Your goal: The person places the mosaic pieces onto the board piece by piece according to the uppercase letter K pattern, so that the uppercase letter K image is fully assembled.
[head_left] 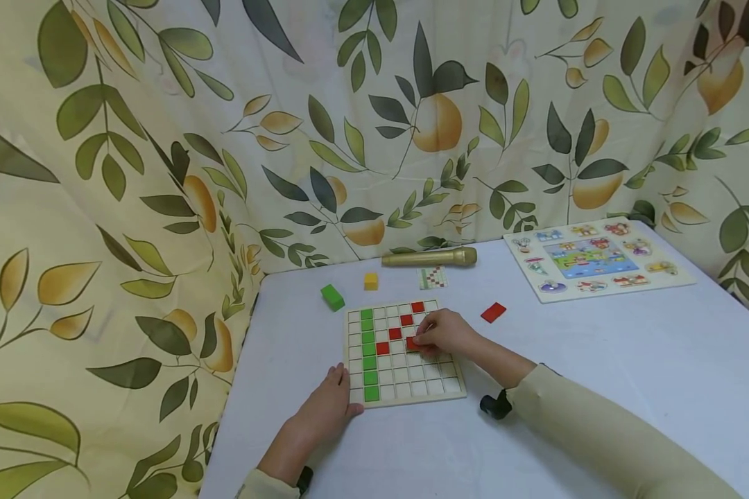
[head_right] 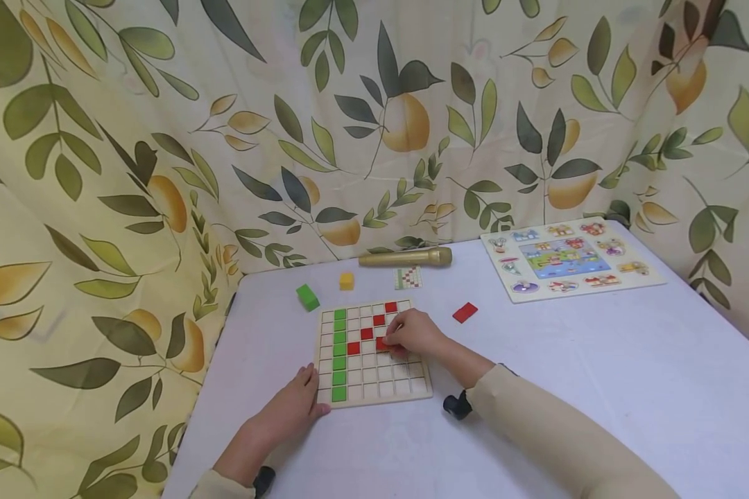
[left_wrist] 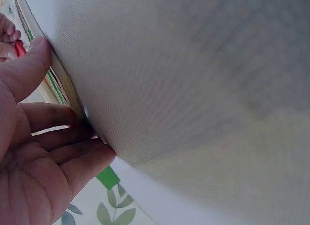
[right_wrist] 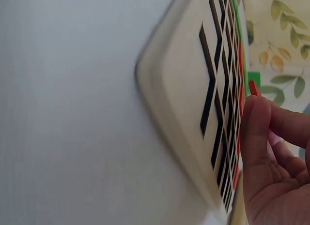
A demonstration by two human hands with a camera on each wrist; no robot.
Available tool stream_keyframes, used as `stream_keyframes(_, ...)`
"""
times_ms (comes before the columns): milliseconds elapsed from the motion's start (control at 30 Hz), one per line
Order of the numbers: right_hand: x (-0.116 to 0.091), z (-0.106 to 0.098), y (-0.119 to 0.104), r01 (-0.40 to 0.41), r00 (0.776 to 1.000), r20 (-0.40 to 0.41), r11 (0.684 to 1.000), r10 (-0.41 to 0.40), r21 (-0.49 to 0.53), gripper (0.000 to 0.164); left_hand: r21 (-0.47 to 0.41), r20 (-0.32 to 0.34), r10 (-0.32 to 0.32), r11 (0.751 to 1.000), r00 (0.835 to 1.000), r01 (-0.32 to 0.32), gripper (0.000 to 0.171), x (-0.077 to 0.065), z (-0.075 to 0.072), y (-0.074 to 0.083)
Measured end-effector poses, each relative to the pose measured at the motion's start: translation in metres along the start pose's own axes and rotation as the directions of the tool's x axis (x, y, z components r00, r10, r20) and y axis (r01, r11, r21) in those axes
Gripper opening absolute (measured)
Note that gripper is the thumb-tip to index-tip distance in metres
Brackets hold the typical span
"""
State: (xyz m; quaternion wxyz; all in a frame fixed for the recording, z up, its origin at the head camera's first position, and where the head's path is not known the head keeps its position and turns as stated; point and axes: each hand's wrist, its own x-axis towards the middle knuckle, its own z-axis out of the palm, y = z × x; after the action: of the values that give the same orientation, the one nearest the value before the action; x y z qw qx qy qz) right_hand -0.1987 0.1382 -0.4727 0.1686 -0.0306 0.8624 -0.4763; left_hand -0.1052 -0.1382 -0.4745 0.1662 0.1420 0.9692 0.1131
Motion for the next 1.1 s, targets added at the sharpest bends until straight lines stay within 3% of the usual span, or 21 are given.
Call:
stream_keyframes(467,-0.006,0.025,-0.008,0.007,0.998,0.055,1.0,-0.007,0.003,0.011,0.003,-0.002,0.011,1.0,1.0,-0.011,0.084,0.001,-0.001,0.0)
stream_keyframes(733,-0.005,0.031,-0.014,0.066,0.997,0.049,0.99,-0.06,-0.126,0.016,0.005,-0.005,0.015,1.0,1.0,-0.015,0.083,0.0,-0.003,0.001)
stream_keyframes(1100,-0.005,0.038,-0.022,0.079,0.997,0.033,0.959,-0.072,-0.273,0.02,0.003,-0.006,0.009,1.0,1.0,-0.009,0.083,-0.001,-0.002,-0.001)
